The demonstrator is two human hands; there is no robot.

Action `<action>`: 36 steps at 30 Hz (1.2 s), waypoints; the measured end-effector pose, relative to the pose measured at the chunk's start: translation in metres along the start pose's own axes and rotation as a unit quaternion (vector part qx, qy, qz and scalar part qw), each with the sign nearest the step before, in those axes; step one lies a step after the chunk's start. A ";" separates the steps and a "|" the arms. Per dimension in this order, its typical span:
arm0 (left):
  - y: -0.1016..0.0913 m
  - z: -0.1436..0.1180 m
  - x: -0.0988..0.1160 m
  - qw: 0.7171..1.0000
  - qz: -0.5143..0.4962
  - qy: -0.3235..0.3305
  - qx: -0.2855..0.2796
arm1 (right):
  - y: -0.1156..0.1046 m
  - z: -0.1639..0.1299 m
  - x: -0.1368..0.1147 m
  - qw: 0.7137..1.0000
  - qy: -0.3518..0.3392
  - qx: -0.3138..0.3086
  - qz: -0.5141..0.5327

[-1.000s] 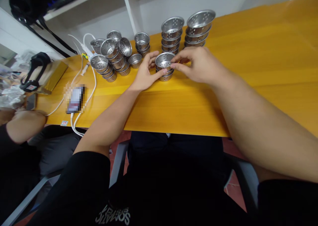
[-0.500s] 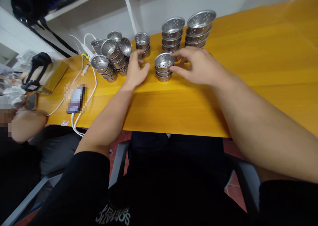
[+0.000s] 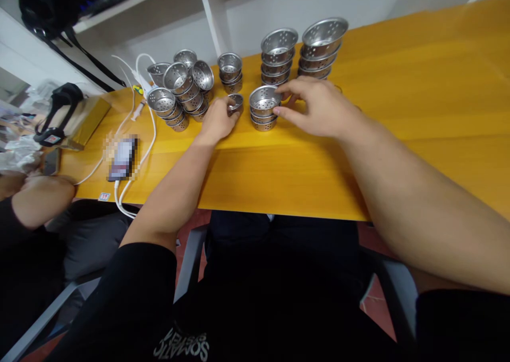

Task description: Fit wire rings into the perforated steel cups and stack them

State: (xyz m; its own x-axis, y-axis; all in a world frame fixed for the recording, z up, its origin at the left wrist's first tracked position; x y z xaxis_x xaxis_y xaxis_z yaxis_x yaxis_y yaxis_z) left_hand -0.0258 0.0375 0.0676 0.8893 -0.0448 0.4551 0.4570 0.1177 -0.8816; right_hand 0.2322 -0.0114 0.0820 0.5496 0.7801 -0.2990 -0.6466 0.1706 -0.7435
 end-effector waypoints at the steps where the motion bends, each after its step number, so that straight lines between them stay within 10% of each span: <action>1: -0.001 -0.001 0.002 1.000 0.018 0.002 -0.005 | 0.000 0.000 0.000 1.000 0.002 0.000 0.000; 15: -0.034 -0.016 0.021 0.951 -0.145 0.175 0.209 | -0.025 0.006 -0.026 0.993 -0.007 0.108 -0.037; 24: -0.031 -0.047 0.050 0.979 -0.058 0.191 0.049 | -0.023 0.007 -0.041 0.996 -0.016 0.086 -0.008; 36: -0.015 -0.043 0.051 0.979 -0.079 0.184 0.021 | -0.013 0.011 -0.038 0.996 -0.003 0.084 0.024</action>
State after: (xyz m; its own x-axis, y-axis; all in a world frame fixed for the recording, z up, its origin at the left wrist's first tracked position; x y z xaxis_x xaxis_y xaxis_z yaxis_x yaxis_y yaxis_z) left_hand 0.0135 -0.0088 0.0992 0.7563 -0.4200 0.5015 0.5946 0.1218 -0.7947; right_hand 0.2141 -0.0373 0.1097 0.5131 0.7928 -0.3289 -0.7520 0.2304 -0.6176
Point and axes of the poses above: each hand's wrist, its own z-axis towards the middle knuckle, its own y-axis out of the palm, x = y × z, the point moved 5 cm from there along z, towards the middle knuckle, and after that the axes turned 11 degrees about -y, right-handed, at the moved point
